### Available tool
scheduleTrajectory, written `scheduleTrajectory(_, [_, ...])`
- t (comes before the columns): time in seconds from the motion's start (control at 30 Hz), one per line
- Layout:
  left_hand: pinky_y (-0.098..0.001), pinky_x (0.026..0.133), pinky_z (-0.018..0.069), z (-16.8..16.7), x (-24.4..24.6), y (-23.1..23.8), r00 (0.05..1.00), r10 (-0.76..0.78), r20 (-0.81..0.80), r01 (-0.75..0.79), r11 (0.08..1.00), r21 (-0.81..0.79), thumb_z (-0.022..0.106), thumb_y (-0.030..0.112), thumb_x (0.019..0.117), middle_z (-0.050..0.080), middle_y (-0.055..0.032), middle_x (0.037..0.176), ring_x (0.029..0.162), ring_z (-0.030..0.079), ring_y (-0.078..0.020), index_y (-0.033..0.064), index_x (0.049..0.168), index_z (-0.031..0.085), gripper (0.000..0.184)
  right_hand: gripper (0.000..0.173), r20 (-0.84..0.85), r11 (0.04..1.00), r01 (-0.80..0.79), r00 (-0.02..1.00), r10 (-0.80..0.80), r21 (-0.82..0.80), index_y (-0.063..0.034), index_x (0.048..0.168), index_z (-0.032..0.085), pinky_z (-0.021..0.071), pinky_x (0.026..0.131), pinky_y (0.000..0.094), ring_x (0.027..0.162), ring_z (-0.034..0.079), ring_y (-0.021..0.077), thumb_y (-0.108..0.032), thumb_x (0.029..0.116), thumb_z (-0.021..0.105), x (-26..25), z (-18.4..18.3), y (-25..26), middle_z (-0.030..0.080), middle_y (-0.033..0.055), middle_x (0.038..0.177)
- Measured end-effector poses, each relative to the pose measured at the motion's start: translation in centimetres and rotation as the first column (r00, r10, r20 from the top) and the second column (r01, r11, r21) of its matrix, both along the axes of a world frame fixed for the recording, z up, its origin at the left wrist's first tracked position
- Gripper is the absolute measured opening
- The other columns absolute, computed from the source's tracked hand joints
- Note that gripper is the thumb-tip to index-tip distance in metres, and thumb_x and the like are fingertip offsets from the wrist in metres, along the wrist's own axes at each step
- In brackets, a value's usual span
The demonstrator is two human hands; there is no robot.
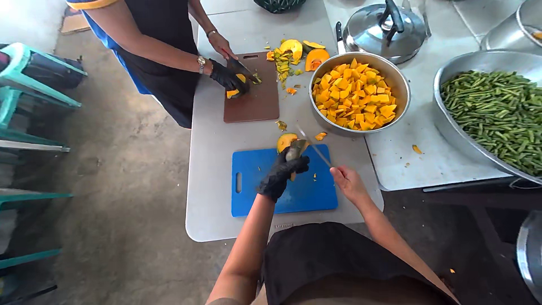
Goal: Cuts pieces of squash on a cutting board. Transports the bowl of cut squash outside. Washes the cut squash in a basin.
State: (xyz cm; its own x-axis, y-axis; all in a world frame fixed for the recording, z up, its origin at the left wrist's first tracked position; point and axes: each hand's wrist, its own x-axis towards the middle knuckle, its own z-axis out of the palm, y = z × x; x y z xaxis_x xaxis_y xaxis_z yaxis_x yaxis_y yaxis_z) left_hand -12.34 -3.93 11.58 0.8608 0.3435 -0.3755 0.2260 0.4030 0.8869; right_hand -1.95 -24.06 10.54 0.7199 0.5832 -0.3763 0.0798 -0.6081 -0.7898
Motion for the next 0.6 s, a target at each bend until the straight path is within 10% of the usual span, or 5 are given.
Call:
scheduleTrajectory(0.17, [-0.0337,0.073,0.0563,0.5,-0.6,-1.5,0.990,-0.051,-0.128,0.110,0.850,0.516,0.080,0.005,0.0817,0.068,-0.0109,0.094,0.080,0.065,-0.0136,-0.0021,0.120,0.062,0.043,0.074,0.203,0.984,-0.145,0.965,0.164,-0.108,0.0064,0.109,0.065,0.0507,0.071,0.0540,0.077,0.064,0.0332,-0.066,0.0970,0.052,-2.2,2.6,0.3,0.065,0.0183,0.082])
scheduleTrajectory(0.47, [-0.0249,0.081,0.0558,0.0,-2.3,-3.1,0.999,-0.052,0.011,0.043,0.911,0.410,0.074,-0.005,0.0850,0.068,-0.0087,0.104,0.089,0.064,-0.0064,-0.0054,0.127,0.058,0.045,0.078,0.392,0.971,-0.139,0.896,0.207,-0.196,0.0083,0.106,0.065,0.0520,0.069,0.0570,0.082,0.069,0.0407,-0.069,0.0922,0.057,-4.1,3.2,1.2,0.068,0.0232,0.083])
scheduleTrajectory(0.6, [-0.0215,0.063,0.0529,-0.1,-2.5,-3.5,1.000,-0.012,-0.012,0.016,0.929,0.371,0.075,-0.001,0.0807,0.064,0.0023,0.078,0.068,0.061,-0.0021,0.0018,0.101,0.062,0.024,0.073,0.328,0.962,-0.083,0.929,0.170,-0.261,0.0077,0.110,0.064,0.0522,0.076,0.0582,0.088,0.069,0.0412,-0.064,0.0960,0.057,-3.6,2.5,1.5,0.068,0.0241,0.089])
